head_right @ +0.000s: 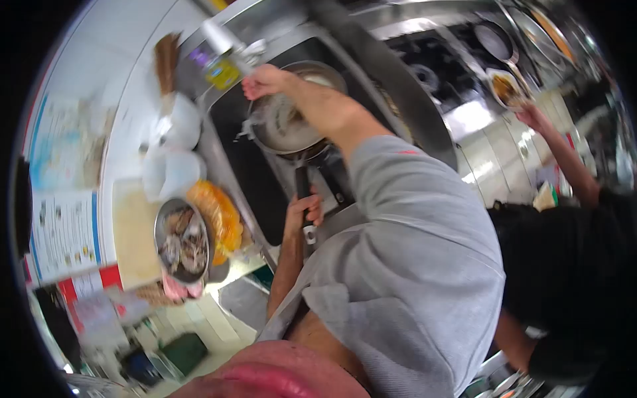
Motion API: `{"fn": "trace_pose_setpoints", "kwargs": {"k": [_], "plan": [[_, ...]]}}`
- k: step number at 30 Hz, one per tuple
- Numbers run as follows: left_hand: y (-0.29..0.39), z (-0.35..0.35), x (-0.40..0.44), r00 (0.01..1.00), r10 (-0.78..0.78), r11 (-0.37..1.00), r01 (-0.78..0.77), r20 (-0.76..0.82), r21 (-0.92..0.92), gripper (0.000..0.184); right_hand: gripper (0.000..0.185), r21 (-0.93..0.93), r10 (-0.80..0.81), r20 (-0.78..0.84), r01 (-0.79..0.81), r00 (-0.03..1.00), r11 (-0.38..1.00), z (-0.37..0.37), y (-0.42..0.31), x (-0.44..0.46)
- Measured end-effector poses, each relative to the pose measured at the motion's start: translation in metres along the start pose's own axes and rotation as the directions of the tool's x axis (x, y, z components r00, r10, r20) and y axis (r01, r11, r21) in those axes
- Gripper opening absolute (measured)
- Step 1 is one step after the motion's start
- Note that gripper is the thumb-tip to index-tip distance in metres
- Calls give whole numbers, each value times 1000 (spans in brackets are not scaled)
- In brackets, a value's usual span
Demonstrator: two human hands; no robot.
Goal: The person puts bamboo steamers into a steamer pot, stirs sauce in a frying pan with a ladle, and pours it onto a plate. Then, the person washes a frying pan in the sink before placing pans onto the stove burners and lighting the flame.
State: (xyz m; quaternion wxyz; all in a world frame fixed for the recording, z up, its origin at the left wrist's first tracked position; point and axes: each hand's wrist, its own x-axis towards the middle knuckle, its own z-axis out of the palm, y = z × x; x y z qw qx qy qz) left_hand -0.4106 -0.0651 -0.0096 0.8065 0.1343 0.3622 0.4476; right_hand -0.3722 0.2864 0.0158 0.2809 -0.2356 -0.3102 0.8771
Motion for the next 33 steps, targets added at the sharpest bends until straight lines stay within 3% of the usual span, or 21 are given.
{"fn": "trace_pose_setpoints", "kwargs": {"k": [1, 2, 4, 6, 8, 9, 10, 12, 14, 16, 17, 18, 19, 21, 23, 24, 26, 28, 30, 31, 33], "plan": [[3, 5, 3, 999, 11, 996, -16, 49, 90, 22, 7, -321, 59, 240, 22, 969, 947, 10, 3, -19], [7, 11, 1, 998, 50, 996, -51, 27, 74, 22, 12, -567, 295, 291, -85, 910, 819, 16, 16, -24], [17, 21, -5, 996, 91, 959, -84, -15, 270, 24, 11, -512, 401, 101, -298, 910, 806, 24, 59, -65], [22, 21, -10, 990, 137, 942, -120, -32, 312, 25, 14, -925, 424, 8, -155, 906, 348, -5, 69, -83], [26, 22, -15, 984, 174, 922, -144, -50, 360, 25, 16, -912, 330, -223, -316, 917, 261, -46, 58, -84], [26, 24, -18, 980, 179, 916, -133, -88, 378, 24, 15, -850, 236, -299, -370, 925, 375, -68, 51, -76], [25, 25, -22, 975, 182, 911, -120, -124, 396, 24, 18, -874, 107, -322, -338, 941, 349, -108, 53, -44], [17, 26, -24, 979, 159, 921, -98, -131, 378, 24, 30, -778, -231, -445, -246, 865, 578, -92, 34, -19], [7, 27, -21, 991, 117, 938, -87, -68, 336, 23, 67, -377, -269, -584, 38, 766, 925, -75, 35, 27], [-3, 27, -14, 993, 88, 949, -60, -75, 311, 23, 77, -315, -304, -565, 140, 767, 939, -8, 46, 29], [-6, 26, -12, 995, 60, 959, -35, -80, 281, 23, 71, -507, -343, -583, 0, 736, 862, 21, 60, 33], [-3, 25, -9, 997, 42, 955, -19, -70, 296, 24, 61, -745, -260, -443, -191, 858, 639, 35, 69, 26], [2, 27, -9, 997, 42, 954, -20, -68, 298, 24, 49, -926, -296, -125, -4, 947, 379, 37, 95, 22], [14, 31, -10, 989, 86, 971, -58, -117, 231, 24, 29, -944, 56, 203, 180, 978, 277, 56, 100, -35], [13, 10, -6, 998, 50, 992, -43, -49, 120, 25, 22, -802, 311, 101, -108, 945, 588, 40, 85, -54], [16, 8, -6, 995, 75, 997, -72, -64, 36, 26, 22, -800, 301, 81, -118, 950, 588, 22, 76, -42], [19, 12, -6, 991, 100, 994, -104, -89, -41, 28, 13, -202, -8, 229, 56, 973, 978, -31, 51, 5], [14, 9, -2, 996, 80, 995, -82, -42, -63, 29, 23, 144, -123, -261, 165, 957, 976, 11, 7, -11], [12, 14, 2, 996, 83, 993, -84, -13, -77, 25, 31, 272, -188, -194, 237, 963, 933, 28, -12, -15], [11, 16, 6, 998, 62, 996, -61, 12, -68, 25, 29, 386, -198, -11, 187, 980, 903, 16, -8, 7], [13, 17, 11, 997, 78, 983, -73, -26, 168, 21, 17, 63, -127, 166, 118, 978, 991, 37, -9, -18]]}}
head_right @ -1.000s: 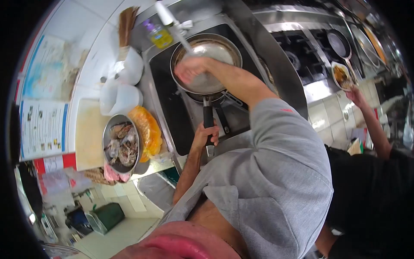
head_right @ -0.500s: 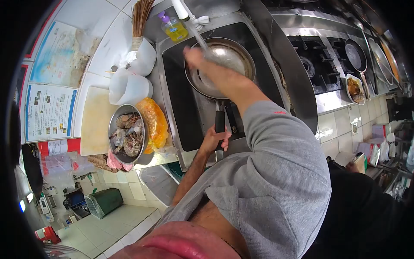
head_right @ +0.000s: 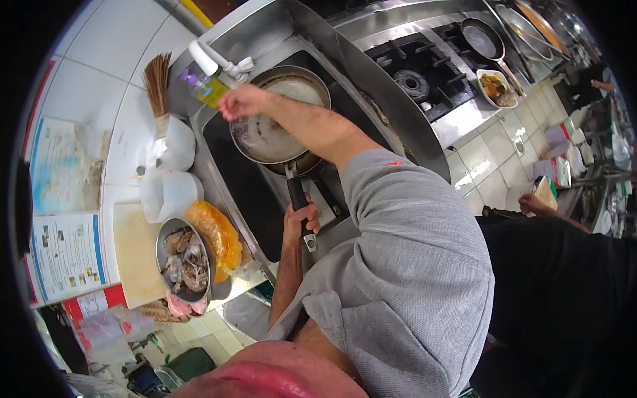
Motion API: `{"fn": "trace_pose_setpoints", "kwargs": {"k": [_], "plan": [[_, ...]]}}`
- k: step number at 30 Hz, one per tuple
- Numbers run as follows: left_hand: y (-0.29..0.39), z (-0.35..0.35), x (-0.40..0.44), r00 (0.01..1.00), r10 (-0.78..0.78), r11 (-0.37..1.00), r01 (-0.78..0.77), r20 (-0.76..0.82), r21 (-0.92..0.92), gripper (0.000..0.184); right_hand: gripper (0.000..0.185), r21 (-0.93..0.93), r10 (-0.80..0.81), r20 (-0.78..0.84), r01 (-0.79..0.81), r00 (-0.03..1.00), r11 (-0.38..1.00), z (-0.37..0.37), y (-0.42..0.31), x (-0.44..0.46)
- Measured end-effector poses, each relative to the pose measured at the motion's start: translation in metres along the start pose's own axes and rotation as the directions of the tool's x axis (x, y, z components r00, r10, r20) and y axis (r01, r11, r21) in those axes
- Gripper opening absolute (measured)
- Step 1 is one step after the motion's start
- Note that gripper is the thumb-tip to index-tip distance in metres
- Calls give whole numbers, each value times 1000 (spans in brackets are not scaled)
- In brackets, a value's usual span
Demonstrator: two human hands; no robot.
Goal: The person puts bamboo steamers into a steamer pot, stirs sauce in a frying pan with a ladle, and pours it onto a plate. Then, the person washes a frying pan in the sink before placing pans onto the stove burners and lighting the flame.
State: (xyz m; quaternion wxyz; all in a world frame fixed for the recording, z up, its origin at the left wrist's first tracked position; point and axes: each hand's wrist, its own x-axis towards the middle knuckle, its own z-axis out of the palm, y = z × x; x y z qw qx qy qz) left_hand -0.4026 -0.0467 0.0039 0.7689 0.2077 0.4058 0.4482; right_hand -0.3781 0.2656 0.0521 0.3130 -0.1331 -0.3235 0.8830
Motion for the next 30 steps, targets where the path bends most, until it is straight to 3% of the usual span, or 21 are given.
{"fn": "trace_pose_setpoints", "kwargs": {"k": [1, 2, 4, 6, 7, 9, 10, 11, 13, 15, 16, 17, 19, 21, 23, 24, 25, 27, 28, 29, 30], "plan": [[4, 6, -1, 999, -2, 998, 5, -37, 70, 19, 12, -134, 82, 252, -49, 964, 990, -7, 11, 0], [4, 3, 2, 999, 0, 998, 3, -40, 67, 19, 11, -226, 169, 256, -111, 952, 968, -7, 23, -12], [4, -9, 5, 998, 62, 959, -53, -23, 278, 22, 11, -474, 351, 252, -202, 902, 857, -23, 49, -43], [14, -10, -5, 993, 100, 953, -79, -57, 292, 23, 17, -790, 576, 155, -249, 803, 560, -72, 70, -58], [18, -9, -9, 991, 121, 943, -98, -53, 320, 24, 24, -593, 507, -231, -533, 831, 603, -65, 63, -78], [18, -10, -15, 989, 116, 951, -83, -95, 299, 25, 35, -422, 475, -350, -588, 808, 690, -109, 44, -66], [15, -9, -17, 991, 90, 957, -59, -100, 283, 26, 45, -519, 299, -412, -491, 861, 700, -134, 36, -54], [8, -12, -18, 993, 84, 966, -61, -80, 253, 26, 54, -376, 150, -605, -447, 782, 812, -139, 32, -35], [-7, -14, -14, 996, 61, 971, -45, -62, 237, 25, 59, -233, 21, -614, -206, 789, 950, -110, 14, -5], [-8, 7, -18, 996, 44, 982, -30, -74, 186, 21, 63, -174, -47, -626, -81, 778, 981, -79, 29, 35], [-12, 7, -16, 996, 43, 983, -28, -78, 183, 21, 60, -335, -144, -644, -107, 751, 936, -46, 42, 40], [-15, 4, -12, 999, 10, 979, 0, -49, 206, 21, 51, -675, -235, -586, -307, 776, 671, -18, 56, 40], [-11, 6, -8, 999, -13, 970, 22, -37, 243, 20, 41, -973, -399, -221, -227, 890, 33, -2, 104, 27], [-6, 2, -6, 1000, 0, 989, 4, -28, 148, 20, 39, -998, -150, 64, 66, 987, 4, 17, 119, -35], [-2, -3, -9, 1000, 9, 999, -7, -29, 44, 20, 31, -934, 235, 339, 356, 911, -36, -7, 111, -55], [4, -7, -10, 1000, 19, 995, -19, -3, -97, 21, 26, -994, 345, 72, 38, 936, 103, -3, 88, -65], [7, -8, -11, 999, 35, 972, -28, 23, -235, 22, 21, -936, 479, -173, -296, 861, 193, 5, 63, -72], [1, -8, -9, 998, 40, 958, -25, 47, -285, 24, 9, -815, 171, -253, -305, 952, 493, -32, 38, -48], [-1, -7, -7, 997, 41, 943, -16, 71, -331, 26, 6, -598, 94, -221, -211, 971, 774, -43, 22, -32], [0, -4, -7, 997, 34, 945, -7, 76, -326, 26, 6, -301, 7, -217, -74, 976, 951, -53, 9, -22], [3, 2, -7, 999, 17, 971, -5, 48, -240, 25, 10, -246, -50, -227, -8, 973, 969, -48, -4, -13]]}}
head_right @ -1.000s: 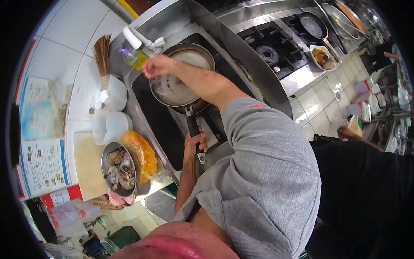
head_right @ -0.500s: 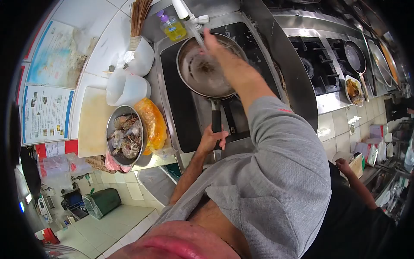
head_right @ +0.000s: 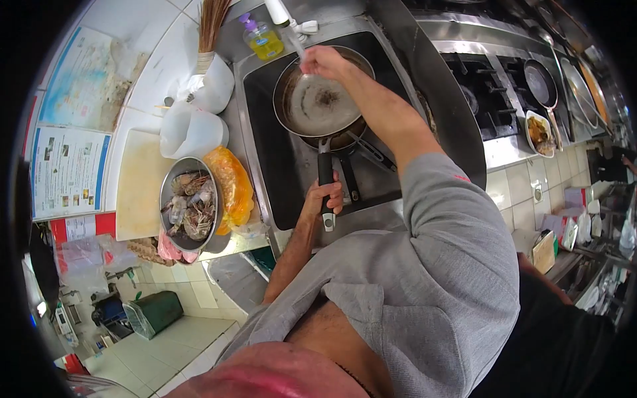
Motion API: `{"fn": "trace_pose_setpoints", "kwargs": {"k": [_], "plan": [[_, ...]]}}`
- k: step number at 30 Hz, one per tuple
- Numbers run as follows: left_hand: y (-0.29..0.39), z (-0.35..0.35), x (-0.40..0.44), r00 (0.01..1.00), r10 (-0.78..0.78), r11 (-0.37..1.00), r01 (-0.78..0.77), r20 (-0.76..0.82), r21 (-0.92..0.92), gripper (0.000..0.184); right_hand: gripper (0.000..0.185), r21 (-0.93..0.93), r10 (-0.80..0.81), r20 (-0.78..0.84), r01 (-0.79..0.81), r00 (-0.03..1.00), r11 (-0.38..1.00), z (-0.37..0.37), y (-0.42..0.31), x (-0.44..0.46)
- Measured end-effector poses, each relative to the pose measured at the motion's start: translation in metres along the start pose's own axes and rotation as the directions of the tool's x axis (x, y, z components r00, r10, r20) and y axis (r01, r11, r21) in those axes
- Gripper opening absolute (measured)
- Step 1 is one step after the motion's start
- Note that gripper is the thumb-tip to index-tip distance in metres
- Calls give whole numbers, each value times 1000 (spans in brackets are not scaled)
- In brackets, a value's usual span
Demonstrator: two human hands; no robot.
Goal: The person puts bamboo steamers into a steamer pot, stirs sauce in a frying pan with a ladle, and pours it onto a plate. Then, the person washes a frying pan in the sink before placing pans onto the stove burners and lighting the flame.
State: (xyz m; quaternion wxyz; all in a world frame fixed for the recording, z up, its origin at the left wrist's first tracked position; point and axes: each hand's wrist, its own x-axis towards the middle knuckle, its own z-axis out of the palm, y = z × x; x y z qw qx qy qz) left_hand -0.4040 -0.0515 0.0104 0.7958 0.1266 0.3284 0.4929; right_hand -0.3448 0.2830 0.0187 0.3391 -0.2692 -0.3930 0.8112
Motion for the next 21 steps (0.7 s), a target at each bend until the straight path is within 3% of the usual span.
{"fn": "trace_pose_setpoints", "kwargs": {"k": [1, 2, 4, 5, 7, 12, 14, 15, 16, 17, 18, 19, 20, 21], "plan": [[0, 4, 0, 1000, -7, 996, 10, -31, 89, 23, 12, 49, -18, -143, 25, 990, 998, 9, -8, 9], [-2, 2, 2, 1000, -17, 995, 19, -19, 97, 23, 12, 49, -30, -155, 38, 987, 998, 19, -12, 12], [-3, -8, 11, 999, 30, 933, -38, 28, 359, 21, 14, 4, -54, -41, 54, 998, 999, 34, -32, 17], [1, -10, 18, 999, 24, 927, -41, 49, 372, 21, 14, -1, -77, -52, 77, 996, 997, 39, -43, 19], [4, -19, 19, 999, 36, 816, -12, -29, 577, 20, 13, -19, -36, 62, 37, 997, 999, 50, -47, 15], [26, -32, 22, 995, 66, 703, 8, -76, 711, 23, 11, 2, -84, 62, 84, 995, 996, 66, -51, -18], [29, -50, 26, 978, 169, 590, 1, -125, 807, 26, 8, -59, -4, 167, 14, 986, 998, 55, -50, -29], [34, -53, 26, 979, 173, 519, 1, -106, 855, 28, 9, -300, -119, 40, 126, 992, 946, 54, -46, -39], [41, -50, 22, 980, 178, 441, -3, -84, 897, 30, 11, -533, -250, -63, 179, 966, 827, 62, -38, -59], [42, -50, 21, 988, 142, 426, -14, -52, 904, 30, 16, -773, -417, -58, 223, 907, 594, 70, -34, -85], [43, -50, 19, 984, 172, 433, -26, -54, 901, 30, 25, -988, -435, 152, 145, 888, -49, 50, -23, -75], [44, -50, 18, 978, 203, 441, -40, -56, 896, 30, 34, -990, -462, 133, 90, 877, -113, 56, -17, -104], [43, -52, 17, 984, 175, 431, -56, -22, 901, 30, 39, -981, -549, -95, 15, 830, 192, 67, -5, -143], [42, -55, 18, 973, 229, 399, -62, -34, 915, 31, 38, -948, -507, -256, -111, 823, 299, 71, 3, -171]]}}
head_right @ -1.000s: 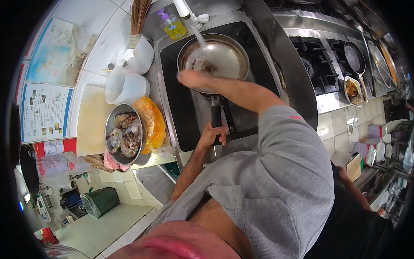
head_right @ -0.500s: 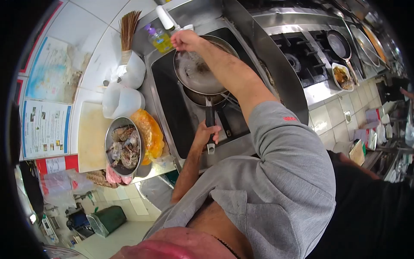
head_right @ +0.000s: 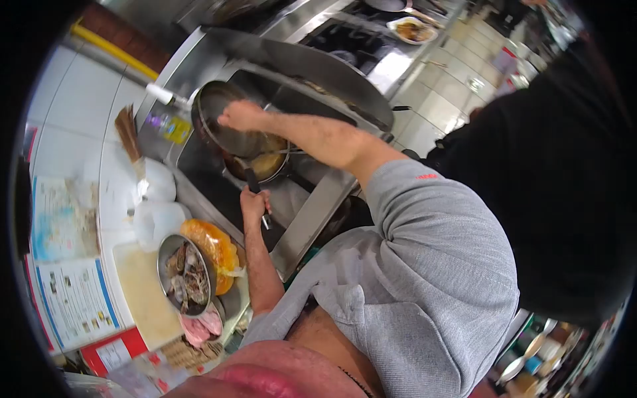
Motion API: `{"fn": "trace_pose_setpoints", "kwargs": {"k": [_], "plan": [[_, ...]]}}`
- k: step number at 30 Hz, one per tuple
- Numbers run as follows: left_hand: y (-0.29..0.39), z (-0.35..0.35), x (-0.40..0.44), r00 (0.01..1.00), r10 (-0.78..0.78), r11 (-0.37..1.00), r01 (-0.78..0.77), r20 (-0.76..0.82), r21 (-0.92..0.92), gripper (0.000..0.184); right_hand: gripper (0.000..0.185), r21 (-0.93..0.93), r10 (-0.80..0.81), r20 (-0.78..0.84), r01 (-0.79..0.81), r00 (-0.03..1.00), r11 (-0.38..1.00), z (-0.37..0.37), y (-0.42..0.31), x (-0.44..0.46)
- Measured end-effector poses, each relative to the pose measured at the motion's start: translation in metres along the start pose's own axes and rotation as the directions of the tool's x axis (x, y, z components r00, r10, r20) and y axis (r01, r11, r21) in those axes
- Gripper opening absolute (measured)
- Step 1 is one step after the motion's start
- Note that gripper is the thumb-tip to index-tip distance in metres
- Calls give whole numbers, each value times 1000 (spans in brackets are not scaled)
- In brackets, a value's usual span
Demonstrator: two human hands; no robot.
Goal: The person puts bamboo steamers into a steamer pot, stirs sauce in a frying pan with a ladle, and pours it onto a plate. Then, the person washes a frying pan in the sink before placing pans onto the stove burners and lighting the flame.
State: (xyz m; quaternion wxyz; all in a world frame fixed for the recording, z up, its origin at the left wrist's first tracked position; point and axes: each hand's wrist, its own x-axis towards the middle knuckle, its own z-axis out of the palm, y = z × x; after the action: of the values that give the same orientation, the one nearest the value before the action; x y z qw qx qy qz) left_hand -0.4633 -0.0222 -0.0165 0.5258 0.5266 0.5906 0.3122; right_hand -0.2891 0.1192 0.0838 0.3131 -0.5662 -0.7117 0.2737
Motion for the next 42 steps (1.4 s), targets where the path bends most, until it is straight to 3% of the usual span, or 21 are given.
{"fn": "trace_pose_setpoints", "kwargs": {"k": [3, 5, 6, 7, 8, 9, 12, 15, 21, 23, 24, 27, 30, 32, 34, 35, 37, 38, 39, 40, 42], "plan": [[-4, 1, -4, 997, 33, 991, -23, -74, 132, 35, 30, -153, -32, -140, 11, 990, 988, -14, 18, -76], [-11, 1, 1, 998, -22, 990, 29, -57, 139, 45, 21, -114, -40, -248, 12, 968, 993, -18, 23, -121], [-27, 0, 14, 985, 109, 955, -67, -131, 290, 32, 18, -73, -16, -286, -5, 958, 997, -21, 21, -144], [-75, -13, 51, 970, 241, 920, -214, -44, 328, 29, 16, -8, -4, -287, 1, 958, 1000, -34, 9, -174], [-24, 0, 21, 999, 49, 996, -50, 16, 77, 27, 17, 22, 25, -349, -18, 937, 1000, -32, 9, -195], [-22, 1, 25, 1000, -21, 999, 21, 11, 38, 25, 20, 59, 41, -370, -21, 928, 998, -34, 7, -215], [10, 21, 22, 996, -62, 991, 53, -70, -120, 16, 21, 168, 3, -424, 76, 906, 983, -30, 19, -263], [24, 36, 31, 992, -109, 973, 95, -55, -212, 12, 22, 185, 99, -367, -32, 925, 982, -40, 18, -311], [40, 46, 27, 993, -27, 981, 5, -112, -193, 20, 19, 129, 90, -429, -37, 899, 991, -71, 28, -395], [46, 41, 30, 999, 1, 931, -13, -33, -366, 26, 16, 167, 127, -443, -57, 887, 984, -74, 28, -418], [41, 32, 50, 991, -2, 859, 71, 136, -507, 28, 15, 182, 157, -450, -82, 879, 980, -73, 31, -427], [57, 30, 37, 961, 80, 753, 115, 263, -648, 29, 14, 233, 196, -446, -99, 873, 967, -66, 38, -451], [68, 38, 25, 958, 105, 661, 132, 266, -738, 32, 15, 272, 272, -434, -163, 859, 949, -62, 40, -466], [70, 40, 24, 925, 222, 664, 88, 308, -743, 34, 15, 288, 304, -434, -189, 848, 939, -57, 37, -471], [79, 38, 14, 852, 184, 611, 292, 491, -736, 35, 16, 395, 318, -422, -143, 849, 908, -55, 34, -476], [73, 43, 23, 883, 248, 590, 189, 399, -785, 36, 16, 407, 355, -380, -190, 854, 893, -57, 30, -480], [91, 52, -3, 931, 193, 620, 128, 309, -774, 39, 17, 465, 431, -324, -256, 842, 848, -57, 26, -481], [119, 63, -43, 988, 53, 725, 59, 142, -686, 38, 16, 507, 445, -290, -259, 847, 822, -55, 26, -481], [100, 56, -13, 966, 120, 660, 94, 228, -745, 36, 15, 449, 472, -277, -321, 837, 833, -56, 27, -482], [82, 45, 17, 927, 209, 596, 132, 312, -792, 33, 16, 513, 516, -208, -357, 831, 781, -56, 28, -481], [80, 47, 22, 945, 187, 592, 109, 268, -799, 32, 14, 558, 508, -253, -304, 823, 772, -48, 39, -486]]}}
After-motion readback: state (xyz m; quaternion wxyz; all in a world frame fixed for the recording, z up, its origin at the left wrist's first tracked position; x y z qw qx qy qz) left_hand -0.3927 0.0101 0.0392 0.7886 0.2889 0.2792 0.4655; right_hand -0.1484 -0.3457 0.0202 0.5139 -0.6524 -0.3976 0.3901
